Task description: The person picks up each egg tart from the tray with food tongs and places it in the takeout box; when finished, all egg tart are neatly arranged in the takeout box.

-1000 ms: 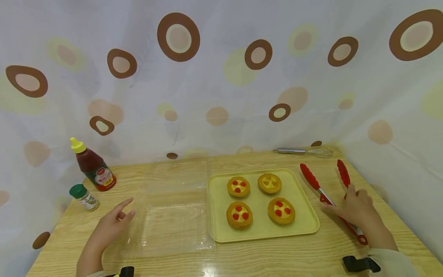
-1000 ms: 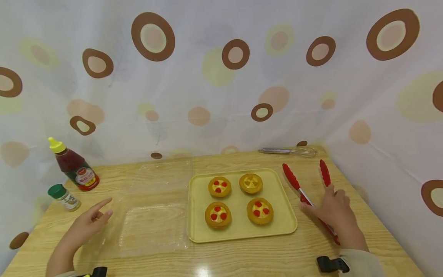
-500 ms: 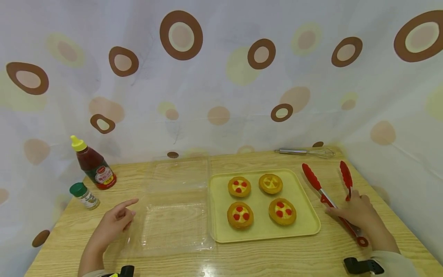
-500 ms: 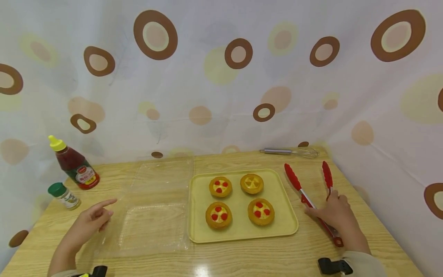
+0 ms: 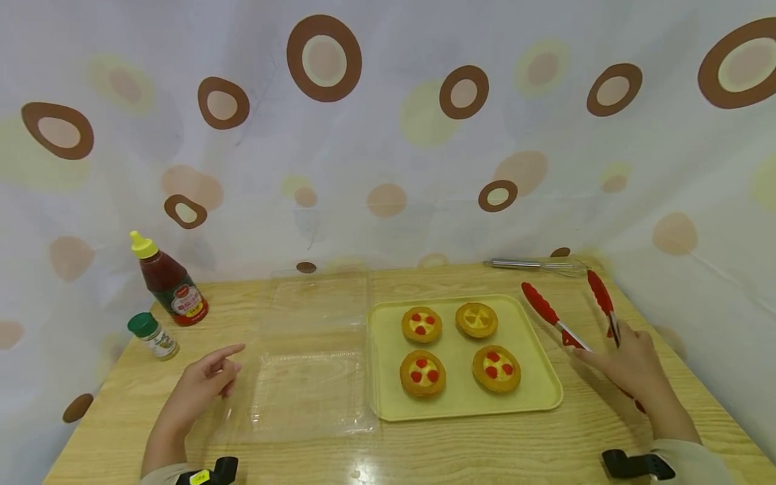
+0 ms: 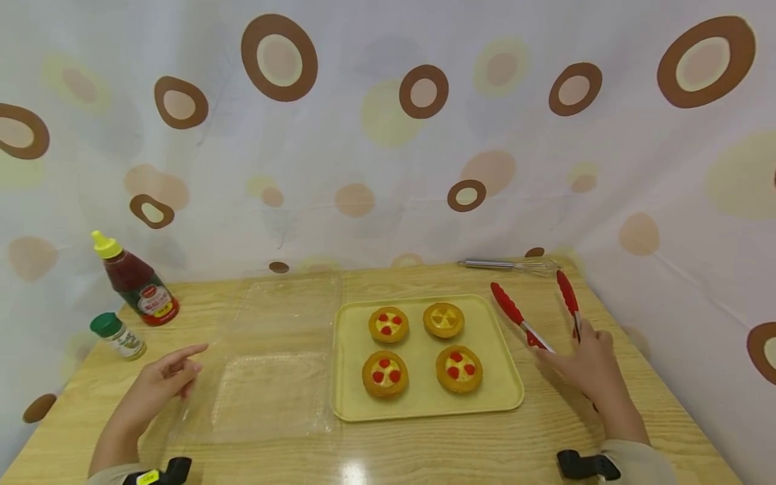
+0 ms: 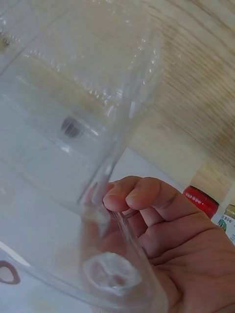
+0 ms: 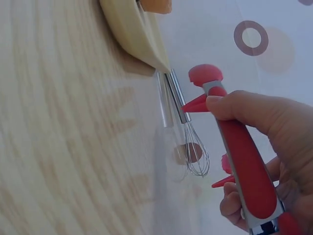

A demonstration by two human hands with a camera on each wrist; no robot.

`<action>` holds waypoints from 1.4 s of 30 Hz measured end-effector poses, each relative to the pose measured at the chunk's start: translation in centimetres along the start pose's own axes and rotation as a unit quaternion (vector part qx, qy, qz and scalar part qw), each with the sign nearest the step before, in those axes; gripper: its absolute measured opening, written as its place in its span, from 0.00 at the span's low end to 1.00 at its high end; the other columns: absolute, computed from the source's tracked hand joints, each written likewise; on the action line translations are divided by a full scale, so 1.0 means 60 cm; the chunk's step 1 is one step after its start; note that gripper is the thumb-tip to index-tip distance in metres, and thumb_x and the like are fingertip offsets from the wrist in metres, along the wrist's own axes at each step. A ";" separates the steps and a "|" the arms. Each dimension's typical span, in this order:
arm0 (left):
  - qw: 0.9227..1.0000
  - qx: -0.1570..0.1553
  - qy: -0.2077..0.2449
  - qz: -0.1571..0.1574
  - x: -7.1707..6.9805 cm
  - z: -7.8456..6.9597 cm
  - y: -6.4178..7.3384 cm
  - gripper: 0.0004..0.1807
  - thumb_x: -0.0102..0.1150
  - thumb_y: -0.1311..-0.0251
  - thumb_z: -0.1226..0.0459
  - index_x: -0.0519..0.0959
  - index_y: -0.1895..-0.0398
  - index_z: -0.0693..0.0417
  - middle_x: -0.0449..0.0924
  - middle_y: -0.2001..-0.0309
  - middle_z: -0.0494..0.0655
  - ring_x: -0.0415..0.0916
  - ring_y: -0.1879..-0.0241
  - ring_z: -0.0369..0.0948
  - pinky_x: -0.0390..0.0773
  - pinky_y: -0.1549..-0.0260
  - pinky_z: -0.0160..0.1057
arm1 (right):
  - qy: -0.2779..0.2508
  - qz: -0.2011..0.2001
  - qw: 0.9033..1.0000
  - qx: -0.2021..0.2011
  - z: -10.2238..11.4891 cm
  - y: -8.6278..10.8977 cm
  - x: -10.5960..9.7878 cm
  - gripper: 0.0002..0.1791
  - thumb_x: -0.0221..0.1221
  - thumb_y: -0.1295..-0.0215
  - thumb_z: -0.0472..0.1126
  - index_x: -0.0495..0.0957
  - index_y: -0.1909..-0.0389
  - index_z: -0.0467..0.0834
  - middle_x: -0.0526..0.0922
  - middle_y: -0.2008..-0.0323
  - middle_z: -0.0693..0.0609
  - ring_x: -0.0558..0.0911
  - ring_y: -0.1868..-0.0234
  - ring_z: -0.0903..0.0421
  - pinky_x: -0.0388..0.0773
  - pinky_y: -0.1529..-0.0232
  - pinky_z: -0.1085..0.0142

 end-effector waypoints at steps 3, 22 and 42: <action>1.000 -0.003 0.006 0.001 0.000 0.000 -0.002 0.23 0.48 0.30 0.66 0.64 0.34 0.63 0.69 0.74 0.48 0.67 0.78 0.38 0.72 0.75 0.36 | -0.009 -0.033 0.999 -0.018 0.013 0.000 -0.010 0.55 0.62 0.44 0.61 0.51 0.36 0.20 0.54 0.47 0.15 0.59 0.51 0.24 0.66 0.62 0.36; 0.999 -0.039 0.029 0.003 -0.003 0.020 -0.008 0.25 0.51 0.32 0.63 0.64 0.33 0.59 0.70 0.70 0.47 0.69 0.75 0.37 0.72 0.74 0.34 | -0.027 -0.058 0.984 -0.164 0.149 0.000 -0.037 0.45 0.70 0.50 0.53 0.64 0.35 0.34 0.70 0.66 0.44 0.65 0.74 0.57 0.61 0.77 0.67; 0.999 -0.039 0.027 -0.009 -0.004 0.020 -0.005 0.24 0.50 0.32 0.66 0.66 0.33 0.60 0.70 0.70 0.47 0.68 0.76 0.37 0.73 0.75 0.34 | 0.013 0.108 0.954 -0.278 0.270 -0.021 0.033 0.43 0.70 0.51 0.54 0.69 0.37 0.36 0.65 0.83 0.59 0.59 0.84 0.65 0.59 0.82 0.70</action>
Point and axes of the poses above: each hand's wrist, its own y-axis away from the middle knuckle, its own x-axis out of the palm, z = x × y, the point moved 9 cm from there along -y, towards the middle knuckle
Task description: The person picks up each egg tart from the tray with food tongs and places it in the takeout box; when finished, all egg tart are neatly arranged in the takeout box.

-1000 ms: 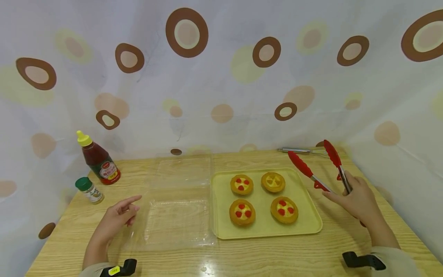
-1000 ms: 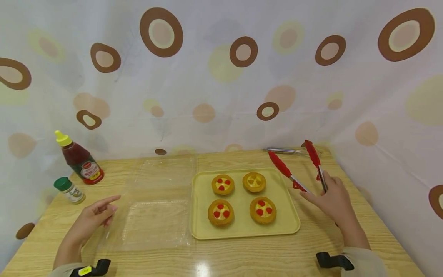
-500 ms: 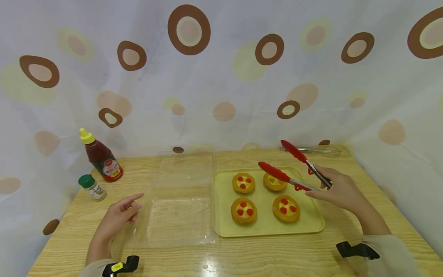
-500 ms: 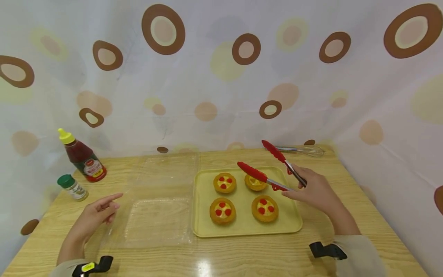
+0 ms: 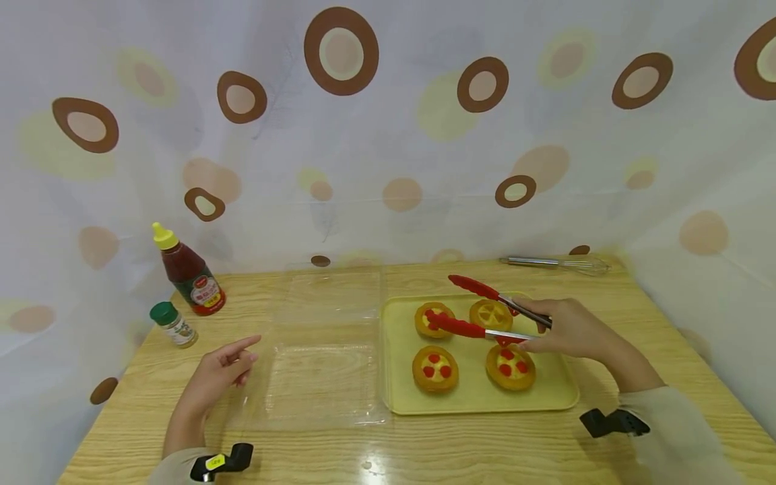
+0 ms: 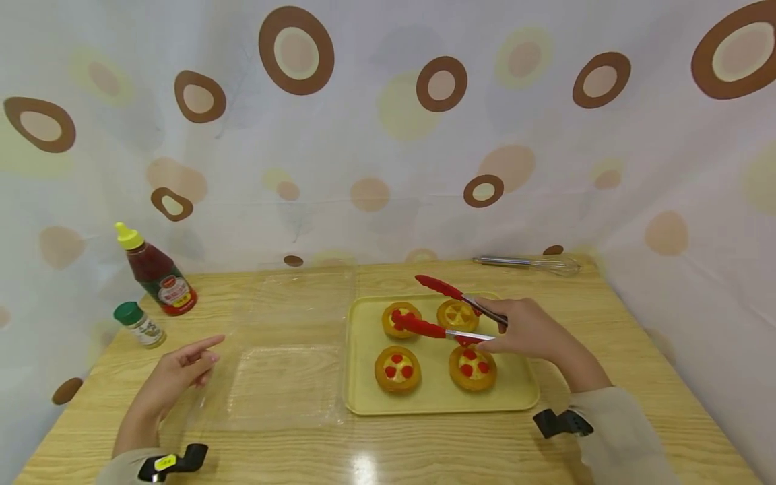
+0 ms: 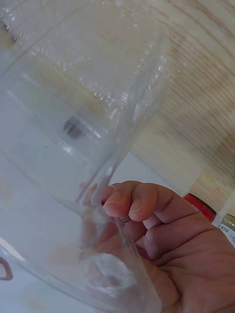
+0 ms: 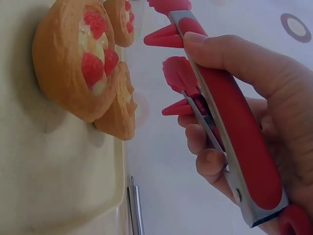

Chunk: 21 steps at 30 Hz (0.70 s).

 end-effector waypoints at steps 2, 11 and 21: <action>1.000 -0.004 0.001 0.001 0.000 0.001 0.000 0.24 0.50 0.32 0.66 0.66 0.33 0.59 0.70 0.71 0.46 0.68 0.76 0.37 0.73 0.75 0.34 | 0.005 0.013 1.000 -0.016 0.007 -0.004 0.004 0.42 0.70 0.51 0.53 0.70 0.38 0.36 0.65 0.83 0.59 0.58 0.84 0.66 0.58 0.81 0.70; 1.000 0.000 0.002 0.004 0.002 -0.002 -0.002 0.25 0.51 0.32 0.64 0.65 0.33 0.59 0.70 0.72 0.46 0.68 0.76 0.36 0.72 0.75 0.34 | 0.021 0.078 0.996 -0.030 0.022 -0.025 0.021 0.41 0.70 0.50 0.50 0.69 0.37 0.36 0.58 0.89 0.62 0.55 0.86 0.66 0.56 0.82 0.71; 1.000 -0.010 -0.004 0.000 0.000 0.001 0.000 0.24 0.50 0.32 0.66 0.66 0.33 0.58 0.70 0.71 0.47 0.68 0.75 0.37 0.72 0.74 0.34 | 0.015 0.107 0.994 -0.034 0.035 -0.039 0.030 0.41 0.69 0.48 0.51 0.68 0.37 0.34 0.55 0.91 0.62 0.53 0.88 0.66 0.56 0.83 0.71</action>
Point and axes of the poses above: each hand's wrist, its own y-axis away from the middle knuckle, its own x-axis out of the palm, z = x × y, the point moved 9 cm from there along -y, towards the middle knuckle
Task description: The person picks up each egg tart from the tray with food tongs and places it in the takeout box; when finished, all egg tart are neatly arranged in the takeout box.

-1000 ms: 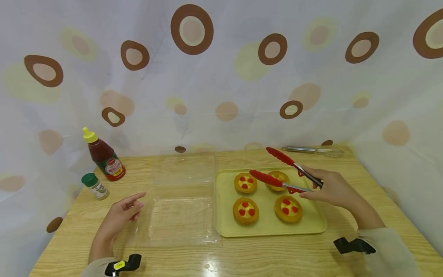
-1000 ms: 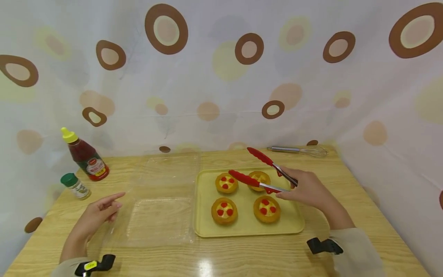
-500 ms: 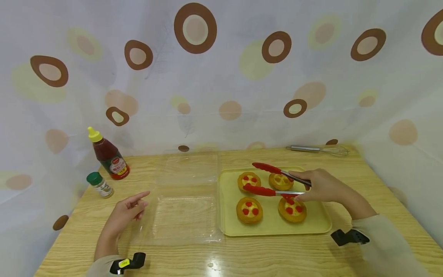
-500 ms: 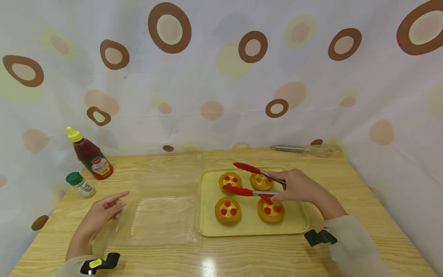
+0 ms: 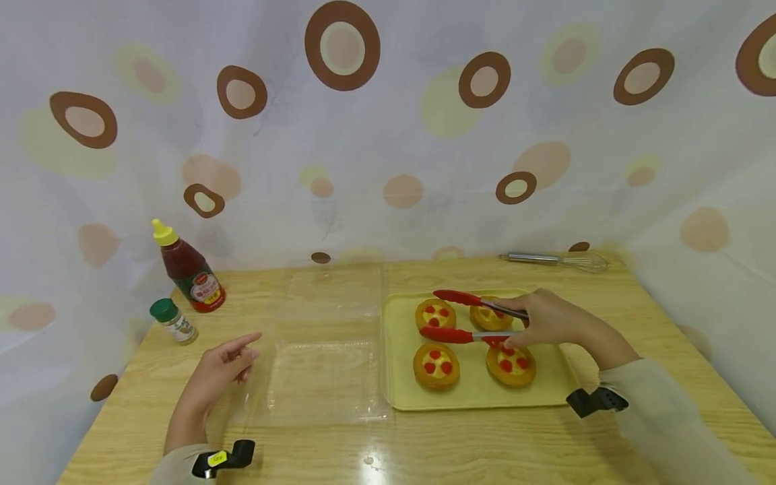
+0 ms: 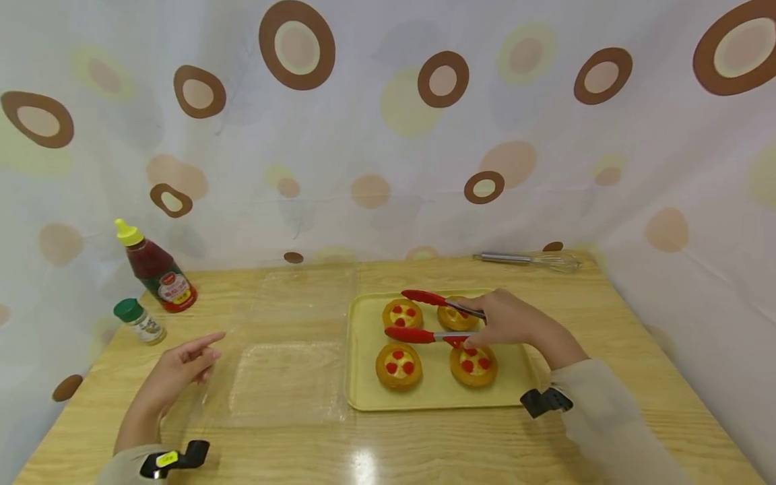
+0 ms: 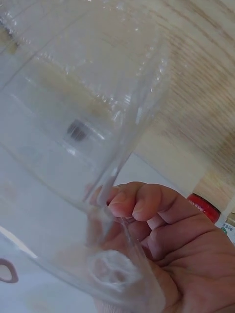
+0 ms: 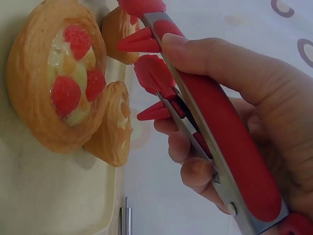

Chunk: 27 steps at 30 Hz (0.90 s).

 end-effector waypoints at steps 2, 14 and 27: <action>1.000 0.004 0.006 -0.002 0.000 -0.003 0.000 0.24 0.50 0.32 0.65 0.66 0.33 0.58 0.69 0.71 0.46 0.68 0.75 0.37 0.72 0.74 0.34 | -0.001 0.002 1.000 -0.001 0.001 -0.002 0.001 0.41 0.69 0.48 0.51 0.68 0.37 0.33 0.55 0.91 0.62 0.53 0.88 0.66 0.57 0.83 0.71; 1.000 -0.010 0.007 -0.004 0.010 -0.003 -0.001 0.25 0.50 0.31 0.64 0.64 0.32 0.58 0.69 0.71 0.45 0.67 0.75 0.37 0.72 0.73 0.35 | 0.007 0.005 1.000 0.005 -0.006 -0.003 0.011 0.39 0.67 0.45 0.51 0.68 0.36 0.35 0.53 0.90 0.61 0.51 0.88 0.65 0.56 0.82 0.71; 1.000 -0.001 0.014 -0.003 0.003 -0.005 0.002 0.25 0.51 0.32 0.65 0.65 0.33 0.60 0.68 0.72 0.46 0.66 0.77 0.37 0.71 0.75 0.35 | -0.005 -0.011 1.000 -0.015 -0.005 -0.002 0.014 0.37 0.67 0.45 0.49 0.69 0.37 0.35 0.55 0.91 0.63 0.52 0.89 0.67 0.58 0.82 0.72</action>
Point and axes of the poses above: each hand's wrist, its own y-axis away from the middle knuckle, its own x-axis out of the palm, z = x × y, the point moved 9 cm from there along -y, towards the middle knuckle
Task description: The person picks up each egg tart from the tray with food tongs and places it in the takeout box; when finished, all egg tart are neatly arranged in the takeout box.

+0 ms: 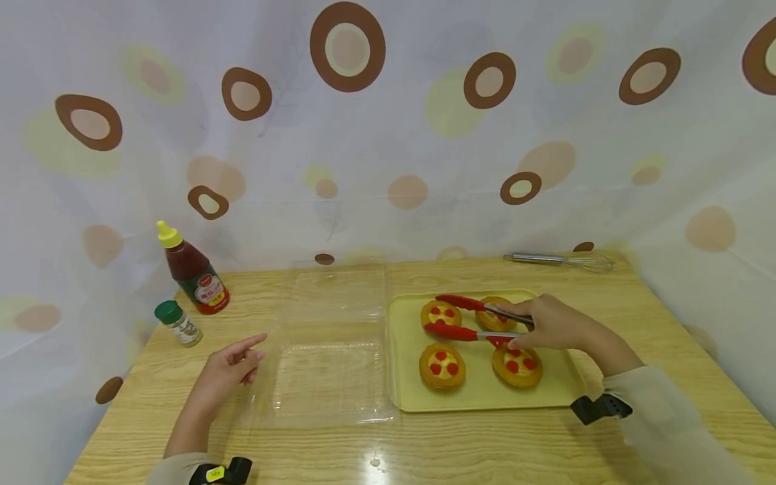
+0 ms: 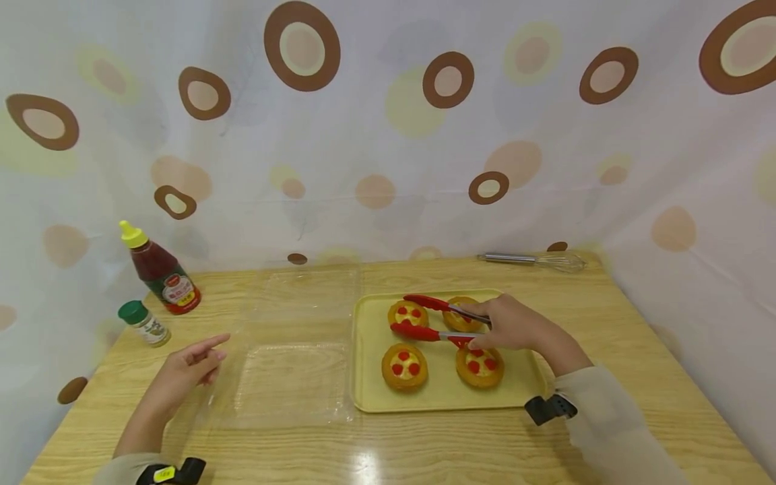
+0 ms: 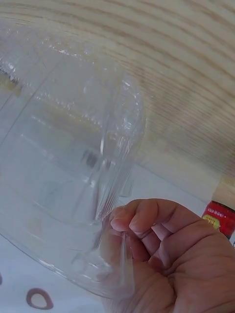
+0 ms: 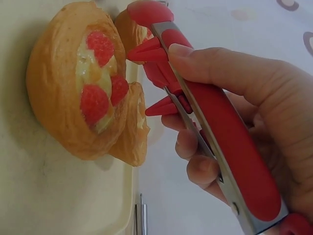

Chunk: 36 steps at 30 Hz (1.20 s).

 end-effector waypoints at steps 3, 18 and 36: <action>1.000 0.003 0.002 -0.003 -0.001 -0.002 0.000 0.25 0.51 0.32 0.65 0.65 0.33 0.60 0.68 0.73 0.46 0.67 0.77 0.37 0.71 0.75 0.35 | -0.004 -0.002 1.000 -0.003 0.000 0.002 0.000 0.37 0.67 0.44 0.49 0.69 0.37 0.35 0.55 0.90 0.64 0.52 0.88 0.68 0.58 0.82 0.72; 1.000 -0.007 0.019 -0.005 0.001 0.006 -0.006 0.24 0.52 0.32 0.63 0.67 0.33 0.57 0.69 0.72 0.44 0.68 0.75 0.36 0.72 0.72 0.33 | -0.018 -0.033 0.999 -0.020 0.008 0.015 -0.020 0.36 0.66 0.44 0.48 0.69 0.38 0.34 0.55 0.89 0.64 0.52 0.87 0.68 0.56 0.83 0.72; 1.000 -0.012 0.022 -0.006 -0.003 0.016 -0.001 0.25 0.52 0.33 0.63 0.66 0.33 0.58 0.70 0.71 0.44 0.68 0.74 0.36 0.73 0.71 0.33 | -0.018 -0.042 0.994 -0.103 0.144 -0.056 -0.020 0.35 0.67 0.44 0.46 0.70 0.38 0.37 0.71 0.78 0.57 0.62 0.80 0.66 0.63 0.77 0.70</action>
Point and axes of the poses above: each hand's wrist, its own y-axis away from the middle knuckle, its own x-axis out of the palm, z = x × y, the point moved 9 cm from there along -y, towards the middle knuckle
